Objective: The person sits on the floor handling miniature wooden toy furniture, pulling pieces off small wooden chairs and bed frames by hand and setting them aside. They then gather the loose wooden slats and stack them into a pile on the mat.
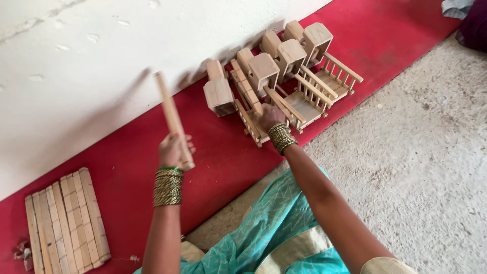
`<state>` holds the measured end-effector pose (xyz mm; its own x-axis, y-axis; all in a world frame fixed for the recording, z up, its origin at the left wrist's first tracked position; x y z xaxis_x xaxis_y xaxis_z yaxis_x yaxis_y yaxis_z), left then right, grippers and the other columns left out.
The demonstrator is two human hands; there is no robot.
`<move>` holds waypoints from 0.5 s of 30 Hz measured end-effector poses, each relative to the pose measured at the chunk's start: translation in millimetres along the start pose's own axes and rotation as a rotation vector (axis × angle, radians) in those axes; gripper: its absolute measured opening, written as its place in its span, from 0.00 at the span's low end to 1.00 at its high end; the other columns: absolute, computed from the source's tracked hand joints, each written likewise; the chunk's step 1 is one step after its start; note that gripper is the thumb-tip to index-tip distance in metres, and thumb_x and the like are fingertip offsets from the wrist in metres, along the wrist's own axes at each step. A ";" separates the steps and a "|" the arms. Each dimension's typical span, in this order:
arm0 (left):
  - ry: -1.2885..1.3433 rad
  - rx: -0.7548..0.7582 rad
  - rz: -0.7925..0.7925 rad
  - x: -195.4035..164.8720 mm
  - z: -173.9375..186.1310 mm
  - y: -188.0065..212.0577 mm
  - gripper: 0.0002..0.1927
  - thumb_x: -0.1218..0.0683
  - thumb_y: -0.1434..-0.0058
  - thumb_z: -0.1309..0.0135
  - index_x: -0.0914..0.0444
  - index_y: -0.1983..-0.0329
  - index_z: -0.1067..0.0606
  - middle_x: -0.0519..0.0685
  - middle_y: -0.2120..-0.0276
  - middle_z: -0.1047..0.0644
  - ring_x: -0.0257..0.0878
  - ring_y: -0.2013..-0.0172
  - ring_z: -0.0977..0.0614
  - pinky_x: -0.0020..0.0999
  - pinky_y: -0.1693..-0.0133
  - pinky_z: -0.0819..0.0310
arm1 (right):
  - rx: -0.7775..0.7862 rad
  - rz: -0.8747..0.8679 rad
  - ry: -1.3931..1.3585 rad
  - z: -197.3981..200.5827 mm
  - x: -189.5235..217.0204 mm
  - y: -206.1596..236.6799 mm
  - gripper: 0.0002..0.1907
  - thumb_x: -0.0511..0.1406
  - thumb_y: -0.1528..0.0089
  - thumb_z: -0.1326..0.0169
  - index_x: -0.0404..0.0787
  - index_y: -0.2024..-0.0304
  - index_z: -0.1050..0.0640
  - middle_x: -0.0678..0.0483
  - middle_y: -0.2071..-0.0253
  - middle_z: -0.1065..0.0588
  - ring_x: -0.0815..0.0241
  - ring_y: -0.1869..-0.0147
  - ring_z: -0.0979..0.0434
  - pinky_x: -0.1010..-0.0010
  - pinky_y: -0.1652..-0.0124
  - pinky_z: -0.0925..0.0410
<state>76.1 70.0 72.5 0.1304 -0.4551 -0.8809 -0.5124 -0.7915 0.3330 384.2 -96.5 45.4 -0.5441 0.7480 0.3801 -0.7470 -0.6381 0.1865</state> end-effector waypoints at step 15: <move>-0.052 0.043 -0.069 94.1 -215.2 -59.9 0.21 0.51 0.27 0.55 0.69 0.38 0.36 0.60 0.51 0.26 0.45 0.57 0.24 0.42 0.55 0.24 | 0.098 0.175 -0.575 9.0 -11.9 7.1 0.27 0.52 0.28 0.62 0.42 0.56 0.18 0.50 0.70 0.20 0.56 0.72 0.25 0.61 0.68 0.28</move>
<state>301.7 -13.2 42.1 0.1227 -0.3771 -0.9180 -0.5398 -0.8016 0.2571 388.8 -111.6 50.3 -0.3411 0.4294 0.8362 -0.6114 -0.7770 0.1496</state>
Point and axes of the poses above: each hand's wrist, its own y-axis away from the middle knuckle, its own z-axis out of the back of the hand, x = y × z, the point moved 3 cm from there along -y, towards the middle knuckle
